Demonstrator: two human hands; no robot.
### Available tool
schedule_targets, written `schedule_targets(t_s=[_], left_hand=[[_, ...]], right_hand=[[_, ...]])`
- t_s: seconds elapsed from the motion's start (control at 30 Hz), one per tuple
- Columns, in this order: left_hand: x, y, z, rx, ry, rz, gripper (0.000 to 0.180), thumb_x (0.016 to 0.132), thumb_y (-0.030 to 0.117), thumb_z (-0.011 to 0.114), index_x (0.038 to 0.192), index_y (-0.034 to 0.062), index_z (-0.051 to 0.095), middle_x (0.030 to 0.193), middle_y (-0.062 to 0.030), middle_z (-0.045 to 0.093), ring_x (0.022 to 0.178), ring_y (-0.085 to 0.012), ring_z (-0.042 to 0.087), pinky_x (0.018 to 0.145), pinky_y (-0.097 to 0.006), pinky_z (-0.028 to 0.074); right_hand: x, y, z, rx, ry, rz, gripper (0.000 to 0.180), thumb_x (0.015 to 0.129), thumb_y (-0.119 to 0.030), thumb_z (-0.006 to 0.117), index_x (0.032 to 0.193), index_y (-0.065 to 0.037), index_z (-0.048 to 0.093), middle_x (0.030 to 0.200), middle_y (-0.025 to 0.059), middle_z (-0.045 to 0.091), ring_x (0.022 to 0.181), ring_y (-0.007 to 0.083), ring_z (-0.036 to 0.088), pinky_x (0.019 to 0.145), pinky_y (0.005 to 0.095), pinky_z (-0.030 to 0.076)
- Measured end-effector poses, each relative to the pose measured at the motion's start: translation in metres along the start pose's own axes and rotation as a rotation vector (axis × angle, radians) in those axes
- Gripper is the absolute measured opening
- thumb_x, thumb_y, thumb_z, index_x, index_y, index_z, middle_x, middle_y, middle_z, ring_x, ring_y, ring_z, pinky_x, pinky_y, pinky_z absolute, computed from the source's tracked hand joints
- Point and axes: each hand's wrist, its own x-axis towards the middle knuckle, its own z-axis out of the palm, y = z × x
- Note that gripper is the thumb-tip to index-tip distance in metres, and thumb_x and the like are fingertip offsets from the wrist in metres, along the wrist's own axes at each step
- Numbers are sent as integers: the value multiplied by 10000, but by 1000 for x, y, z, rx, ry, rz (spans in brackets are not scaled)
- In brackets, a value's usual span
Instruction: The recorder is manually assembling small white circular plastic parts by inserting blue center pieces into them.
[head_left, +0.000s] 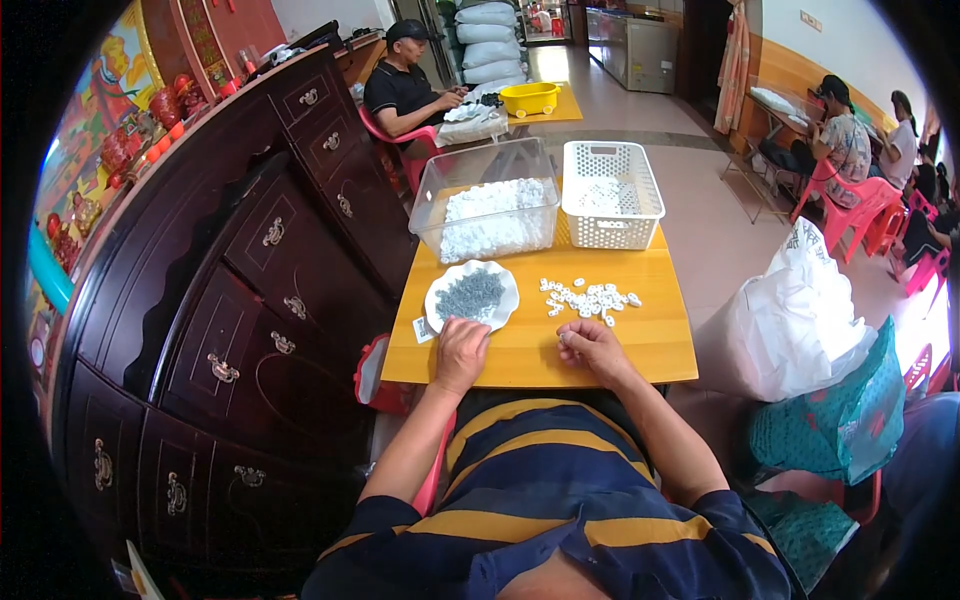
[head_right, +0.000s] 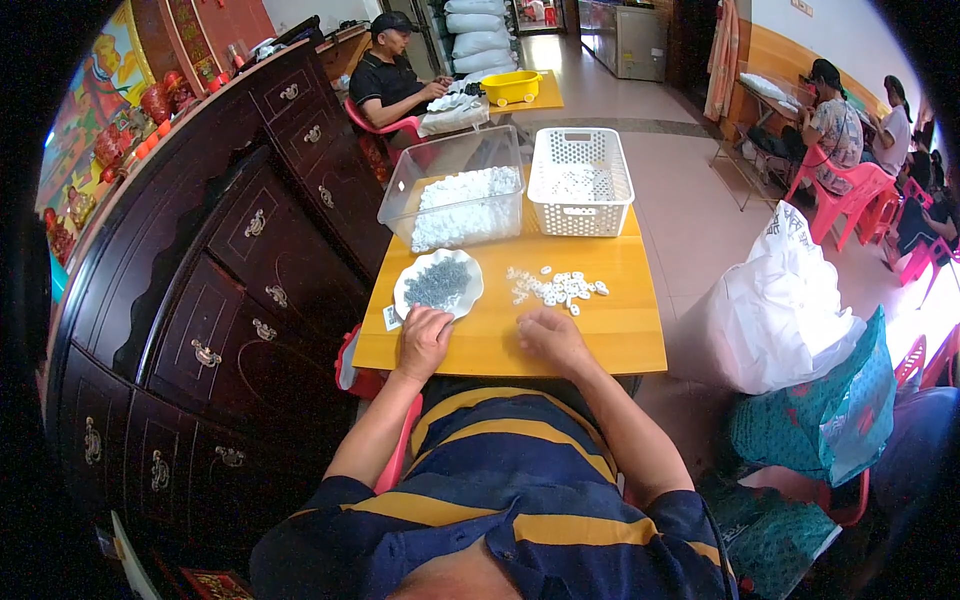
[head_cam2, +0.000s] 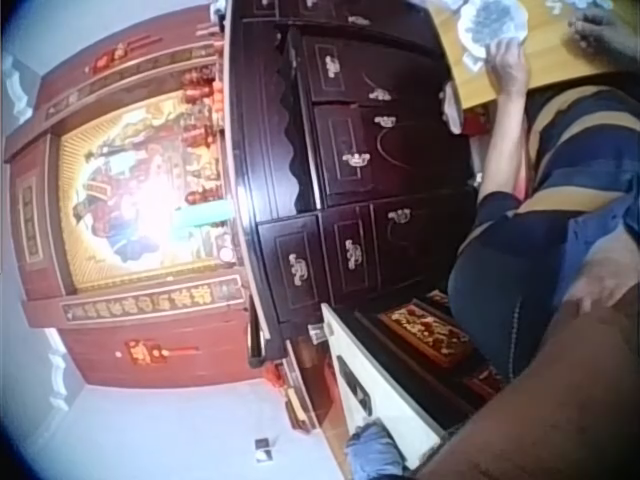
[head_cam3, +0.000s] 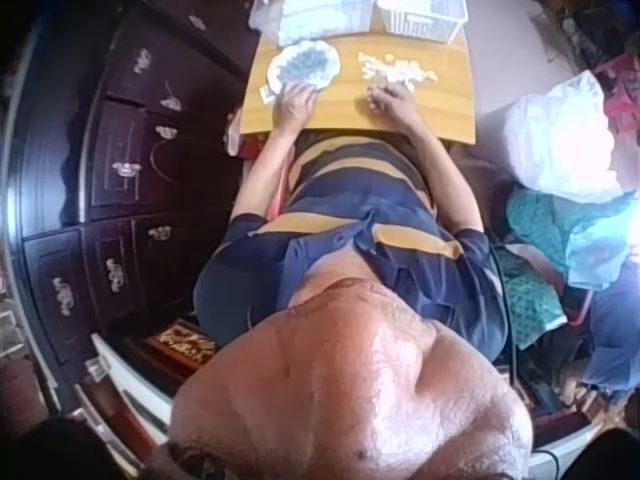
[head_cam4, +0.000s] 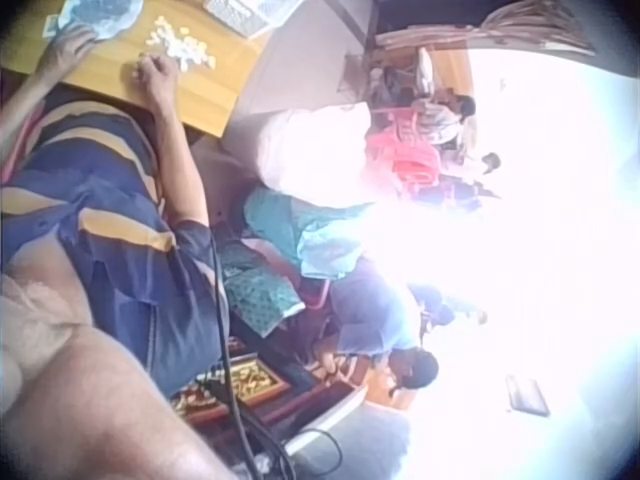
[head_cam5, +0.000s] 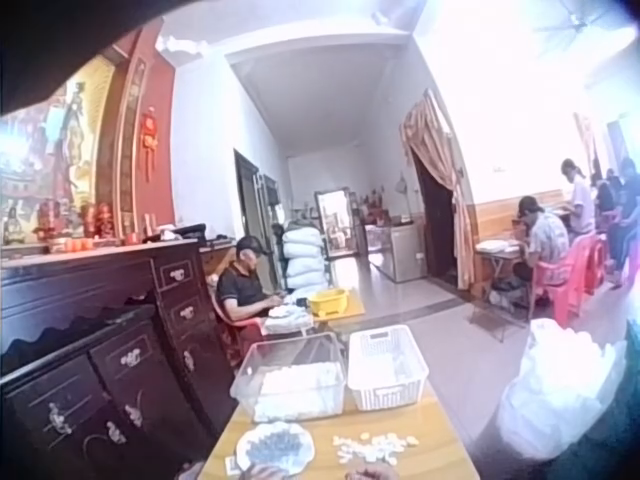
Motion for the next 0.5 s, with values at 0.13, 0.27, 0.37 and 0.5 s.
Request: schedule_targets(t_s=[0.13, 0.27, 0.37, 0.5], left_hand=[[-1, 0, 0, 8, 4, 10, 152, 758, 43, 699, 906, 57, 667, 910, -88, 671, 940, -290, 611, 965, -469, 435], [5, 10, -4, -35, 41, 32, 147, 768, 23, 694, 910, 46, 663, 878, -101, 667, 868, -305, 621, 907, -464, 464], [21, 40, -15, -217, 72, -28, 177, 774, -13, 691, 944, 26, 660, 855, -112, 665, 825, -304, 635, 827, -409, 503], [32, 72, -22, -531, 102, -131, 244, 783, -47, 697, 1016, 5, 651, 848, -110, 675, 816, -252, 667, 749, -310, 517]], right_hand=[[-1, 1, 0, -19, -28, -31, 104, 981, -145, 585, 1030, -63, 625, 856, 4, 638, 753, 87, 605, 700, 221, 517], [-2, 2, 2, -82, -40, -31, 109, 975, -154, 601, 1029, -63, 627, 850, -1, 635, 745, 81, 595, 697, 208, 501], [-4, 3, 5, -135, -48, -59, 125, 974, -171, 605, 1029, -61, 628, 846, -2, 635, 737, 78, 589, 691, 204, 491], [-12, -8, 17, -16, -113, 6, 149, 976, -197, 602, 1033, -63, 630, 839, 0, 636, 730, 83, 591, 687, 213, 492]])
